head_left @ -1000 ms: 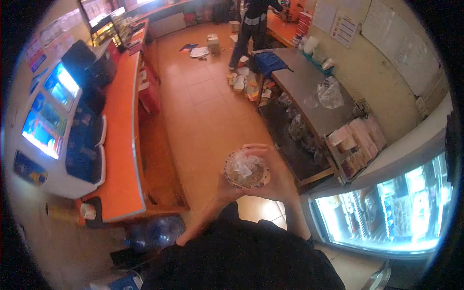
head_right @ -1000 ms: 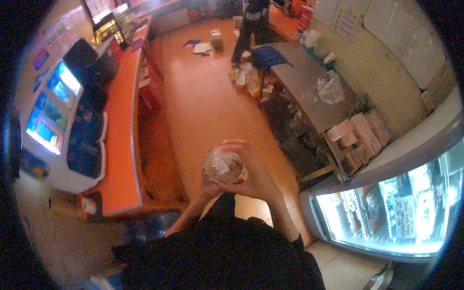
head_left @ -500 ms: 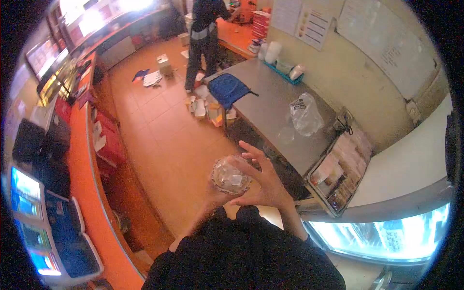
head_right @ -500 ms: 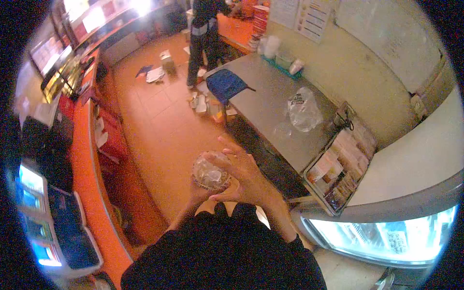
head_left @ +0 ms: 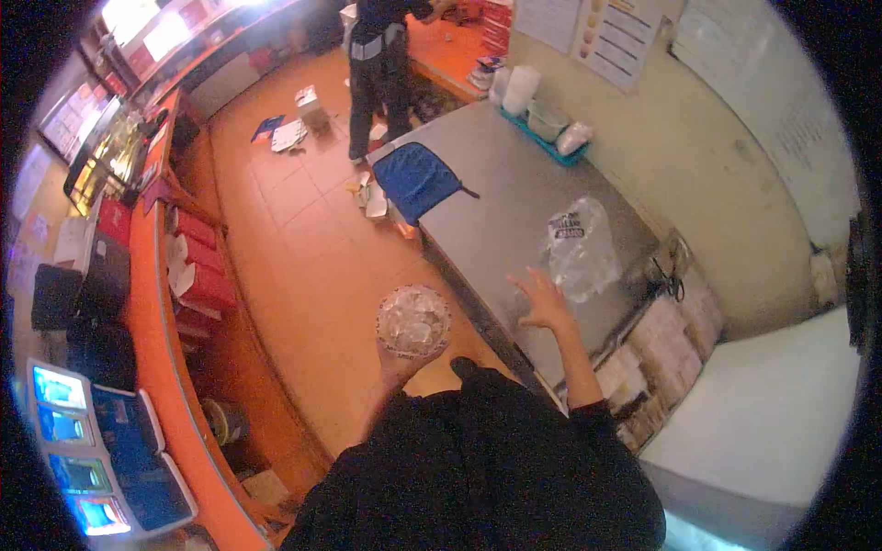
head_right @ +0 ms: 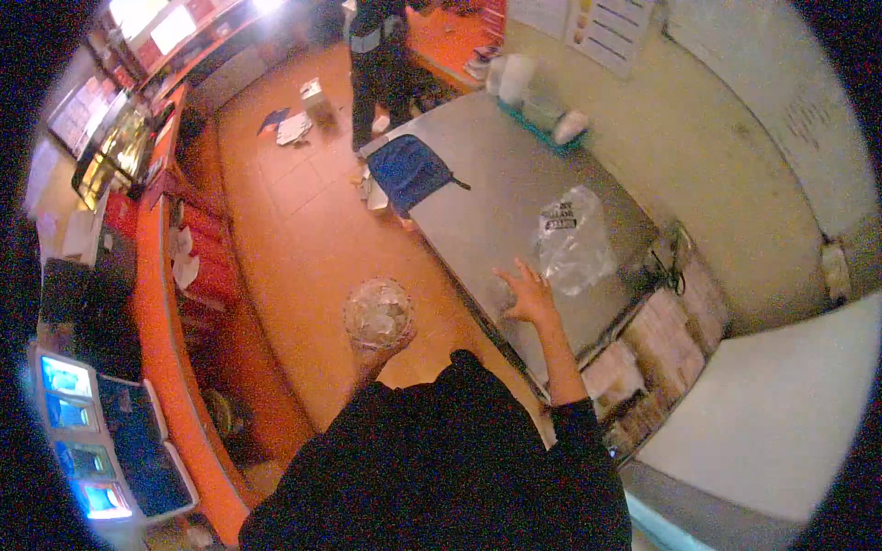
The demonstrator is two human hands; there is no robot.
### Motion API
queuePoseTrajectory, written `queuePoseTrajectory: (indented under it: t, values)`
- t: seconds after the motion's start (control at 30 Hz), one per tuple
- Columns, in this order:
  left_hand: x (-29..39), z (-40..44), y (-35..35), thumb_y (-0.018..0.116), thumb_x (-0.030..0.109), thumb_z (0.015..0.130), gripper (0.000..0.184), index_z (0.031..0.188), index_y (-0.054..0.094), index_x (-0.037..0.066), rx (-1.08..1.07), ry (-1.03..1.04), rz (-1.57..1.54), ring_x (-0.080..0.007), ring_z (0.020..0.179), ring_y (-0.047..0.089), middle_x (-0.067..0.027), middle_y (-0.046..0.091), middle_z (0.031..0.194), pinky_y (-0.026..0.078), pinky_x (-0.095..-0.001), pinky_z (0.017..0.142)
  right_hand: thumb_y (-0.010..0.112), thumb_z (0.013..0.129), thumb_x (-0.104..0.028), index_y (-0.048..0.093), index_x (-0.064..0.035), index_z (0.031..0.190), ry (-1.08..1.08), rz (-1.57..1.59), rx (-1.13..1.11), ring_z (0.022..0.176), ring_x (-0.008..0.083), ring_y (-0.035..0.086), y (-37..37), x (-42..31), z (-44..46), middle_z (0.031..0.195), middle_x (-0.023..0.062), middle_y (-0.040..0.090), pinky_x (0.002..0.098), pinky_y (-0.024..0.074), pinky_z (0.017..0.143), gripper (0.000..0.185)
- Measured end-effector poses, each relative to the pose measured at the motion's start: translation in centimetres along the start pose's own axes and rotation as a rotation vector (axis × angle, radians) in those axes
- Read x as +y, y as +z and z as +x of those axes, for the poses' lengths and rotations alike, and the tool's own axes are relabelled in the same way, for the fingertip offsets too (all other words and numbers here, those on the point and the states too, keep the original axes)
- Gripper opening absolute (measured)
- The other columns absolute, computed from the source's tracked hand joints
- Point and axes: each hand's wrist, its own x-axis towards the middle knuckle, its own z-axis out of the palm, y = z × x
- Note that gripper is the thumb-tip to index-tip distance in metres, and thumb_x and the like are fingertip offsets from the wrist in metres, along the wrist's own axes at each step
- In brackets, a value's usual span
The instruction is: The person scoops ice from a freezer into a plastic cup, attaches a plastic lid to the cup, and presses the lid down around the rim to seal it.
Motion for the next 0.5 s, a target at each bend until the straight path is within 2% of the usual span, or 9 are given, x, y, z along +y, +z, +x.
queuePoseTrajectory:
  t: [0.03, 0.07, 0.13, 0.23, 0.3, 0.37, 0.4, 0.47, 0.5]
  values:
    - [1.0, 0.4, -1.2, 0.071, 0.044, 0.075, 0.06, 0.126, 0.053, 0.018, -0.002, -0.031, 0.01, -0.0259, 0.126, 0.044, -0.0036, 0.055, 0.129, 0.03, -0.0452, 0.109, 0.085, 0.058, -0.029, 0.049, -0.0291, 0.132, -0.029, 0.005, -0.014, 0.127, 0.0366, 0.042, 1.6, 1.5, 0.9, 0.142, 0.0112, 0.038, 0.0497, 0.0361, 0.104, 0.082]
    - [3.0, 0.8, -3.8, 0.07, 0.048, 0.074, 0.062, 0.126, 0.053, 0.019, -0.027, -0.105, -0.367, -0.0264, 0.127, 0.043, -0.0034, 0.054, 0.13, 0.027, -0.0467, 0.11, 0.085, 0.056, -0.027, 0.048, -0.0313, 0.132, -0.046, -0.068, -0.083, 0.126, 0.037, 0.043, 3.2, 2.5, 1.6, 0.142, 0.0123, 0.038, 0.0489, 0.0374, 0.103, 0.085]
    - [5.1, 1.8, -5.3, 0.069, 0.053, 0.074, 0.064, 0.126, 0.053, 0.02, 0.003, -0.231, -0.737, -0.0268, 0.128, 0.042, -0.0032, 0.054, 0.13, 0.025, -0.0482, 0.111, 0.086, 0.053, -0.025, 0.047, -0.0336, 0.132, -0.131, -0.157, -0.164, 0.125, 0.0374, 0.044, 4.2, 3.7, 2.9, 0.141, 0.0135, 0.038, 0.0481, 0.0387, 0.102, 0.089]
    - [5.8, 1.7, -6.5, 0.069, 0.055, 0.073, 0.067, 0.127, 0.053, 0.021, 0.255, -0.183, -0.662, -0.0269, 0.129, 0.041, -0.0029, 0.053, 0.132, 0.02, -0.0489, 0.113, 0.086, 0.052, -0.024, 0.048, -0.0325, 0.13, -0.136, -0.219, -0.244, 0.12, 0.0372, 0.047, 2.4, 2.0, 4.8, 0.137, 0.0131, 0.042, 0.0495, 0.0407, 0.099, 0.087]
    - [6.4, 1.9, -7.7, 0.072, 0.053, 0.072, 0.069, 0.129, 0.052, 0.021, 0.229, -0.19, -0.645, -0.0266, 0.129, 0.04, -0.0027, 0.052, 0.133, 0.018, -0.0473, 0.114, 0.086, 0.055, -0.024, 0.05, -0.0206, 0.125, -0.147, 0.249, -0.194, 0.113, 0.0343, 0.052, -3.2, -1.7, 6.1, 0.129, 0.0146, 0.048, 0.0475, 0.0433, 0.096, 0.079]
    - [7.1, 1.9, -8.3, 0.075, 0.051, 0.07, 0.071, 0.129, 0.051, 0.02, 0.286, -0.219, -0.73, -0.0264, 0.13, 0.04, -0.0024, 0.052, 0.134, 0.017, -0.0462, 0.115, 0.084, 0.06, -0.024, 0.049, -0.01, 0.12, -0.499, 0.602, 0.098, 0.113, 0.0304, 0.053, -6.6, -5.8, 8.4, 0.123, 0.0178, 0.051, 0.0434, 0.0439, 0.097, 0.071]
    - [7.4, 1.7, -8.4, 0.076, 0.049, 0.069, 0.072, 0.129, 0.052, 0.02, 0.347, -0.231, -0.824, -0.0264, 0.13, 0.04, -0.0021, 0.052, 0.134, 0.016, -0.0457, 0.115, 0.084, 0.06, -0.024, 0.049, -0.01, 0.12, -0.54, 0.606, 0.075, 0.113, 0.0304, 0.053, -8.6, -8.2, 9.0, 0.123, 0.0178, 0.051, 0.0434, 0.0439, 0.097, 0.071]
    - [7.2, 1.2, -6.6, 0.079, 0.047, 0.067, 0.075, 0.129, 0.052, 0.018, 0.353, -0.301, -0.781, -0.026, 0.128, 0.042, -0.0029, 0.052, 0.133, 0.019, -0.0453, 0.114, 0.081, 0.064, -0.024, 0.048, -0.0059, 0.121, -0.582, 1.181, -0.009, 0.114, 0.028, 0.052, -11.4, -12.5, 9.2, 0.123, 0.0155, 0.053, 0.0406, 0.0402, 0.099, 0.069]
    - [7.1, 0.9, -6.0, 0.082, 0.045, 0.064, 0.078, 0.129, 0.051, 0.016, 0.328, -0.339, -0.76, -0.0256, 0.126, 0.044, -0.0038, 0.053, 0.133, 0.022, -0.0449, 0.113, 0.081, 0.064, -0.024, 0.048, -0.0059, 0.121, -0.619, 1.183, -0.042, 0.114, 0.028, 0.052, -11.5, -13.8, 9.0, 0.123, 0.0155, 0.053, 0.0406, 0.0402, 0.099, 0.069]
